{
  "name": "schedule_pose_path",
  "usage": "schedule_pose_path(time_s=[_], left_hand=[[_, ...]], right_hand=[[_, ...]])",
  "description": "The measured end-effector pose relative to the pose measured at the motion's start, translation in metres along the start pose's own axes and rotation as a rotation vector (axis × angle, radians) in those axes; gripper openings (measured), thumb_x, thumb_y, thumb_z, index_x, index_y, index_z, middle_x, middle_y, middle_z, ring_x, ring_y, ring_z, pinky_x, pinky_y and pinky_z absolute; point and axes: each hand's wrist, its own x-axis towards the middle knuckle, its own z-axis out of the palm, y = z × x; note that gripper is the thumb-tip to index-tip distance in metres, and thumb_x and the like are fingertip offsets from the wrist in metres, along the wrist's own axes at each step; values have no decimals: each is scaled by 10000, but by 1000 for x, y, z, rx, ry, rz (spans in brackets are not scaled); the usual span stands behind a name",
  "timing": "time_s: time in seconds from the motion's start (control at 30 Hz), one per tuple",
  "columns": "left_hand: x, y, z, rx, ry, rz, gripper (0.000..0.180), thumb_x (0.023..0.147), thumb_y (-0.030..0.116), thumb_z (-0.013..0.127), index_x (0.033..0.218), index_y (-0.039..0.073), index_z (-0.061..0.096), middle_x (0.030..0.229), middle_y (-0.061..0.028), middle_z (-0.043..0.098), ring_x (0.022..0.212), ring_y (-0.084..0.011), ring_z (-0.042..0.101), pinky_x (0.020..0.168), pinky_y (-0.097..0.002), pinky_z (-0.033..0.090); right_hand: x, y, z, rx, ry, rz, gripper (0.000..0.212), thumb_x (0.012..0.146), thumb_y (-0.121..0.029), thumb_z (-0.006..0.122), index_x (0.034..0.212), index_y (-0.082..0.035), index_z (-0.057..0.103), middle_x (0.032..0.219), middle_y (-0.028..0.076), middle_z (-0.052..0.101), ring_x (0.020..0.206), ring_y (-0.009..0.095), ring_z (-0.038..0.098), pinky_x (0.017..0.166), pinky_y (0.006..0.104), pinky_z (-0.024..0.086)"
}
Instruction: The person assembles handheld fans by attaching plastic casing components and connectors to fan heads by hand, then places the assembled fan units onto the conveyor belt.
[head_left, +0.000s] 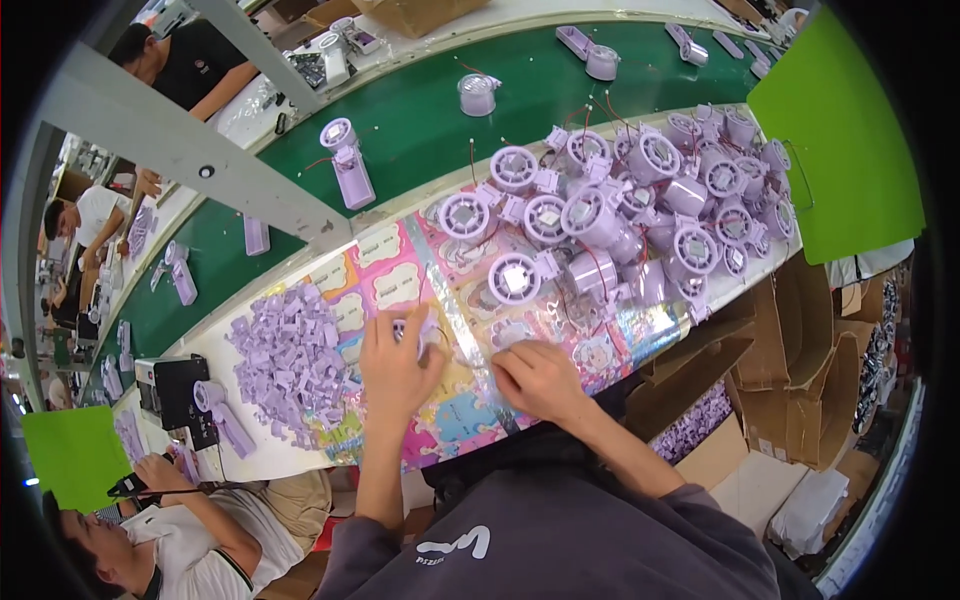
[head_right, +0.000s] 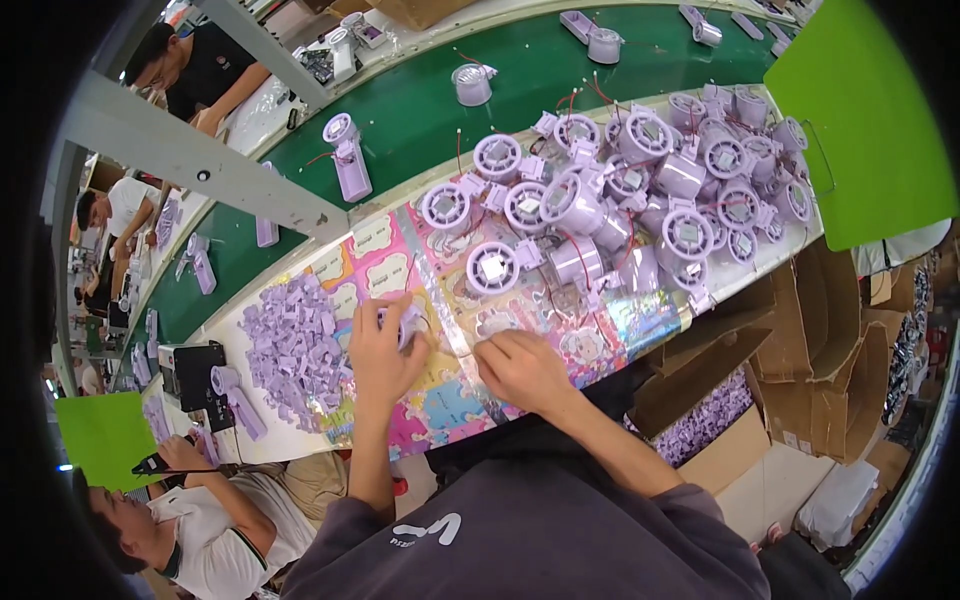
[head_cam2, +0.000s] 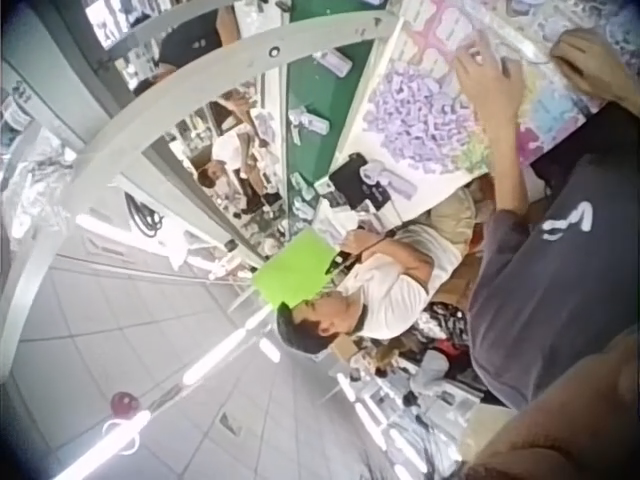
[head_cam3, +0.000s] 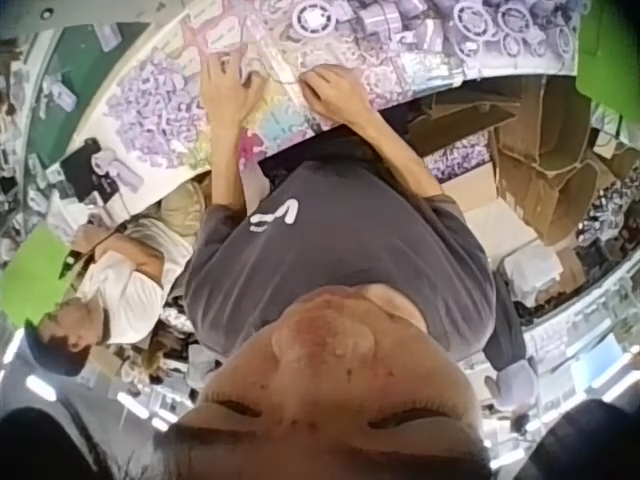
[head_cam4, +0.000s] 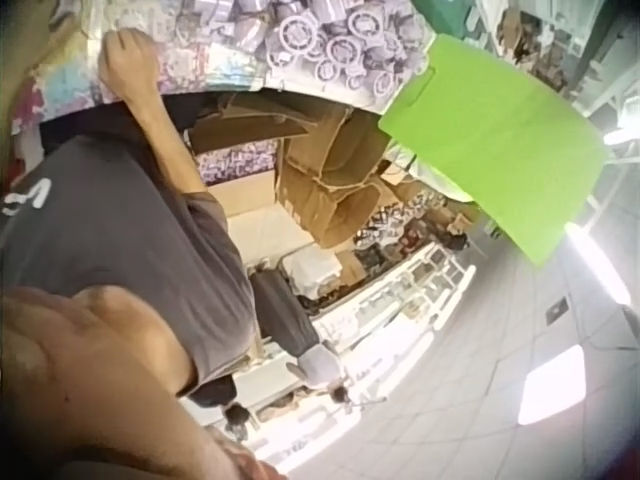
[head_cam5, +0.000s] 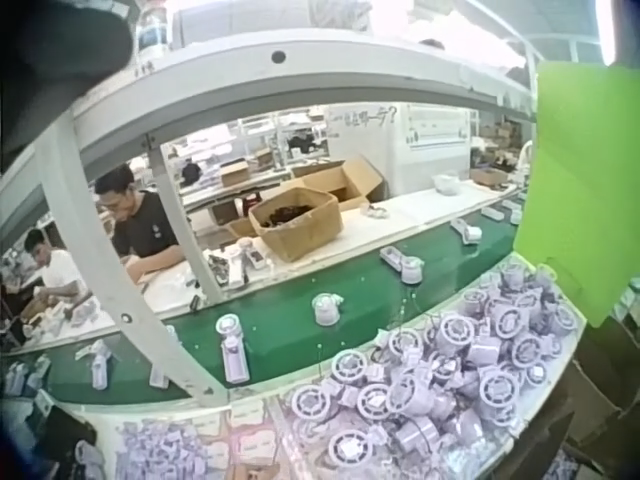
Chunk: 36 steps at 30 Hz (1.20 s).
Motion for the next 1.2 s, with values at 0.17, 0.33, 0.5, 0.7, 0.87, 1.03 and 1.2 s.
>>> schedule_pose_path(time_s=[0.17,0.33,0.5,0.7,0.87,1.03,1.2], left_hand=[[-42,16,-11,17,3,-33,502,679,127,725,1180,100,692,1019,-121,587,919,-329,584,752,-443,503],[-76,19,-7,-79,74,26,381,663,122,706,1043,127,746,1077,-100,634,991,-324,599,781,-442,510],[-96,28,-8,-120,167,13,355,637,91,707,987,122,754,1075,-103,642,984,-341,605,806,-453,515],[-104,26,-11,-146,167,6,324,633,88,719,953,102,763,1047,-126,642,958,-361,607,814,-464,517],[-88,12,-15,-66,238,-29,376,672,98,706,1045,110,754,993,-105,630,893,-310,596,740,-413,502],[-69,3,2,-124,363,-267,532,696,103,722,1225,66,673,997,-124,631,901,-330,590,802,-449,481],[-48,24,15,-72,409,-449,668,760,144,766,1367,-11,534,1084,-170,634,998,-380,583,866,-468,465]], right_hand=[[21,-16,-10,282,118,9,131,781,4,747,870,-48,665,708,73,595,628,256,614,561,373,474],[96,-49,8,150,-54,-292,195,717,-80,742,883,-48,644,887,111,625,809,292,655,695,411,535],[136,-80,85,123,-406,-520,278,756,-107,738,1011,-38,649,970,117,651,945,309,675,784,417,561],[132,-106,132,-79,-563,-295,284,779,-105,729,1033,-16,639,961,159,661,923,342,696,800,418,575],[143,-76,105,291,-283,73,271,892,-133,686,1132,-9,665,1026,217,605,895,332,694,776,413,570],[142,-53,51,605,-157,258,262,964,-223,698,1104,-3,721,999,134,529,867,209,660,702,344,538],[97,-50,35,522,-80,481,277,860,-223,812,964,29,764,784,72,611,747,125,564,602,297,438]])
